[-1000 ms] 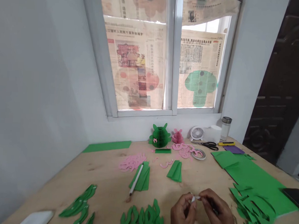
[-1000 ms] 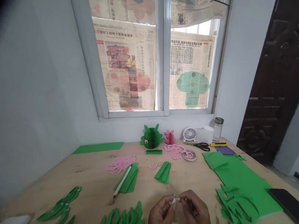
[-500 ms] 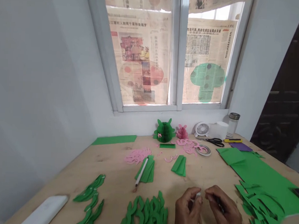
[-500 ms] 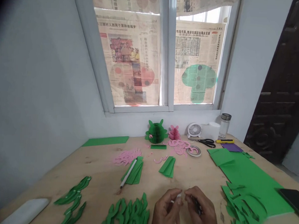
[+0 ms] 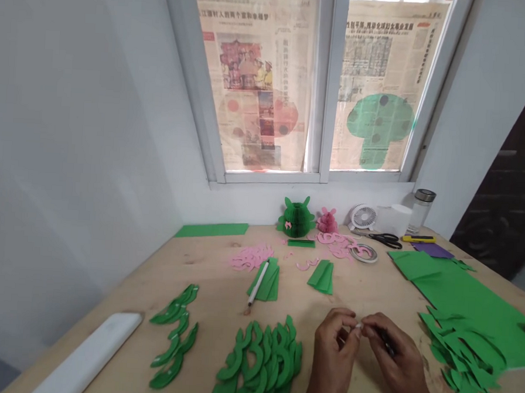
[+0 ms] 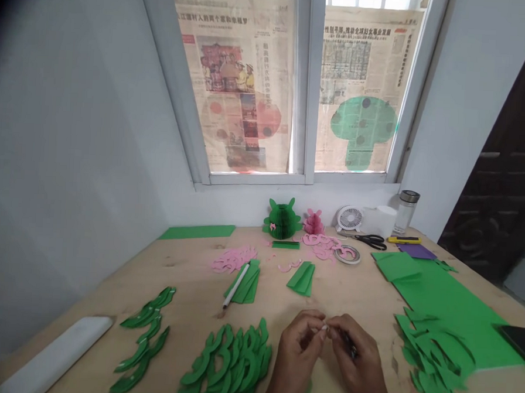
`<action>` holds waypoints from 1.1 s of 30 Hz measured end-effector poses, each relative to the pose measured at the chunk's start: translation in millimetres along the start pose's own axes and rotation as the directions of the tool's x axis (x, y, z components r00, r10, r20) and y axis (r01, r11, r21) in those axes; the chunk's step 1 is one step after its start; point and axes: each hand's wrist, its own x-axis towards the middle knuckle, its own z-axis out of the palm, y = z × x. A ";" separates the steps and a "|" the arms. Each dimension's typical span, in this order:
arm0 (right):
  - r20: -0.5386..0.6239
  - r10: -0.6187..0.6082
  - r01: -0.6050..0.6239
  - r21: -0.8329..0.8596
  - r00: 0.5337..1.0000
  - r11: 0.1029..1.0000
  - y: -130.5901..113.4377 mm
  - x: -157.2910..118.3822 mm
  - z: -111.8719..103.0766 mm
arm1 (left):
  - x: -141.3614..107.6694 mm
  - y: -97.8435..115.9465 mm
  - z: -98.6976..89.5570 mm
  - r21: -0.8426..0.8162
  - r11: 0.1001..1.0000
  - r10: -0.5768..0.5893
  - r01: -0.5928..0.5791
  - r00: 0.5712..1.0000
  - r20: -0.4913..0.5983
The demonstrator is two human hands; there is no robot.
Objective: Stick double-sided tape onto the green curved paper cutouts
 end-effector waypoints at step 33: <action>0.360 0.243 -0.291 0.086 0.901 0.953 -13.9 18.6 -8.4 | 12.1 4.8 -15.5 -0.153 0.985 -0.084 0.086 0.996 0.020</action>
